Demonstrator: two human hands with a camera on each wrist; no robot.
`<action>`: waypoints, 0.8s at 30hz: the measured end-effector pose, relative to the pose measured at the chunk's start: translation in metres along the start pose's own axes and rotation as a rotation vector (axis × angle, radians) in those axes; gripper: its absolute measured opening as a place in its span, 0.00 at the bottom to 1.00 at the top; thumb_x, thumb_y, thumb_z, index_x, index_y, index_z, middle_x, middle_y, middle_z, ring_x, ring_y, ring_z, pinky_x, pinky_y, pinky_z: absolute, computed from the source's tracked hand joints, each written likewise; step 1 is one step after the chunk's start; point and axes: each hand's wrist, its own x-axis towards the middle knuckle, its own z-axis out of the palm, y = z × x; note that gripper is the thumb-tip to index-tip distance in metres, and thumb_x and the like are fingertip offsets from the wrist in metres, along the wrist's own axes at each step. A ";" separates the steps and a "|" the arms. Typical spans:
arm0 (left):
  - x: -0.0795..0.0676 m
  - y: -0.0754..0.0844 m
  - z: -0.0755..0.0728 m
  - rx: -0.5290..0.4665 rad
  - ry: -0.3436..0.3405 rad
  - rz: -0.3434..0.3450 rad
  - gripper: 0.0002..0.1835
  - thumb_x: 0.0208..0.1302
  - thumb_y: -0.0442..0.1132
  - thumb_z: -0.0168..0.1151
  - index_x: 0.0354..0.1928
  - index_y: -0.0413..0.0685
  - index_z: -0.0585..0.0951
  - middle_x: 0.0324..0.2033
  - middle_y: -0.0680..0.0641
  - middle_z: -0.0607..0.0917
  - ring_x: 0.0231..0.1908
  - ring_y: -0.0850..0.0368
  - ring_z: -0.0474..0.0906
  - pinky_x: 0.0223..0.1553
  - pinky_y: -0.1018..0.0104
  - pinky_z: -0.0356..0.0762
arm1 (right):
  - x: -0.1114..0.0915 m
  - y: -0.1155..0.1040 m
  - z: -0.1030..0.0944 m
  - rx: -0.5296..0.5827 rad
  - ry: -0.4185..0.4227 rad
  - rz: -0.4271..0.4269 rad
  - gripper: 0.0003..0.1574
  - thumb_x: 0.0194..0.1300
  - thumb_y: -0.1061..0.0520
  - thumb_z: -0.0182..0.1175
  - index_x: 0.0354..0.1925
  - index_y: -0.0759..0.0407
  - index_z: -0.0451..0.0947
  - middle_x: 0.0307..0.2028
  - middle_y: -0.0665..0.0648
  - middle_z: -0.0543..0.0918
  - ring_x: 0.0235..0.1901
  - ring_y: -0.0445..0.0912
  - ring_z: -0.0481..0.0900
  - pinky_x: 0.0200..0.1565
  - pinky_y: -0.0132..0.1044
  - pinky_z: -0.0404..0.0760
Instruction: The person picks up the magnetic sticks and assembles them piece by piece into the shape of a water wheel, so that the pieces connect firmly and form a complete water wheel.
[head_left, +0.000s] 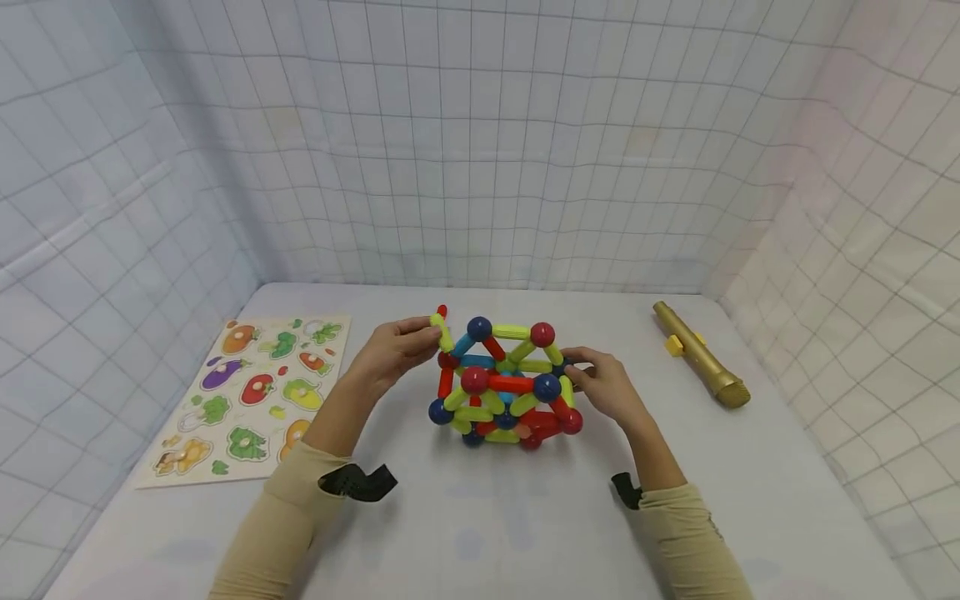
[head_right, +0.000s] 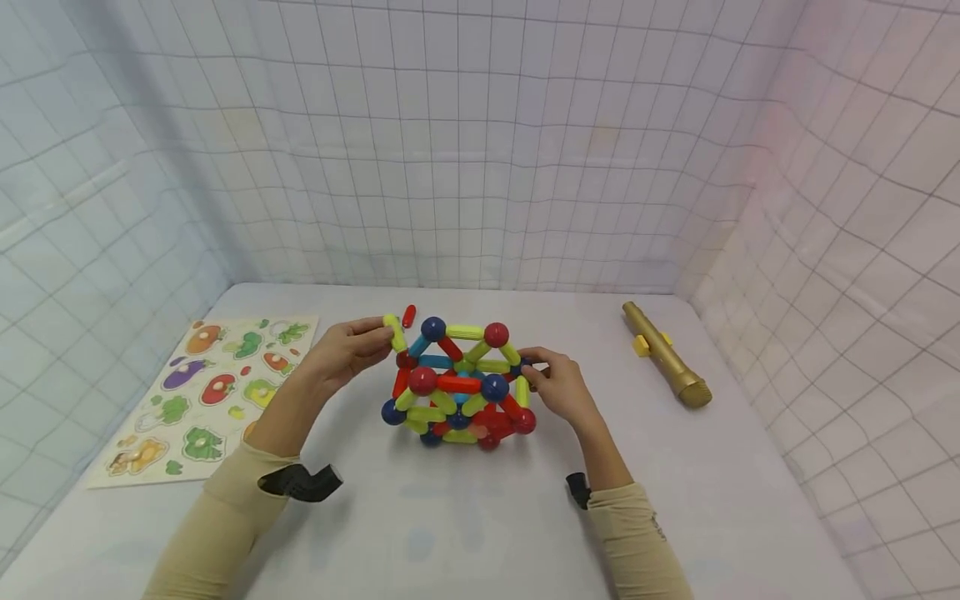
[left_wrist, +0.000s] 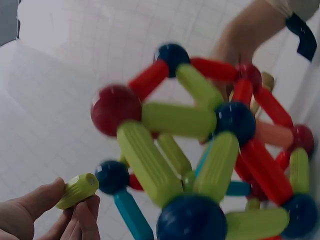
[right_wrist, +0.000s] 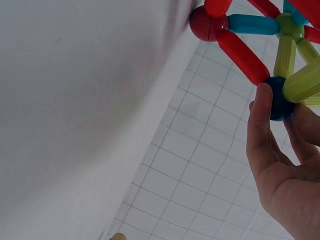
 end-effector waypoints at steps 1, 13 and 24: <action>-0.006 0.003 0.006 -0.010 -0.027 0.007 0.31 0.68 0.41 0.60 0.68 0.35 0.65 0.44 0.55 0.82 0.42 0.67 0.83 0.52 0.72 0.79 | 0.000 0.000 0.000 -0.002 0.000 -0.002 0.23 0.73 0.58 0.53 0.63 0.59 0.72 0.59 0.65 0.78 0.46 0.55 0.86 0.53 0.50 0.81; -0.025 0.009 0.037 -0.027 -0.118 -0.107 0.25 0.70 0.43 0.58 0.61 0.33 0.72 0.33 0.55 0.86 0.35 0.64 0.84 0.41 0.75 0.82 | -0.001 -0.002 0.000 -0.009 -0.001 -0.013 0.22 0.72 0.59 0.53 0.62 0.60 0.72 0.58 0.66 0.78 0.46 0.55 0.86 0.51 0.48 0.83; -0.009 0.004 0.048 0.069 -0.132 -0.172 0.27 0.69 0.50 0.57 0.62 0.38 0.75 0.57 0.41 0.79 0.53 0.53 0.79 0.65 0.55 0.70 | 0.000 -0.002 0.001 -0.007 0.002 -0.015 0.22 0.72 0.58 0.54 0.62 0.59 0.72 0.58 0.65 0.78 0.46 0.55 0.86 0.52 0.48 0.82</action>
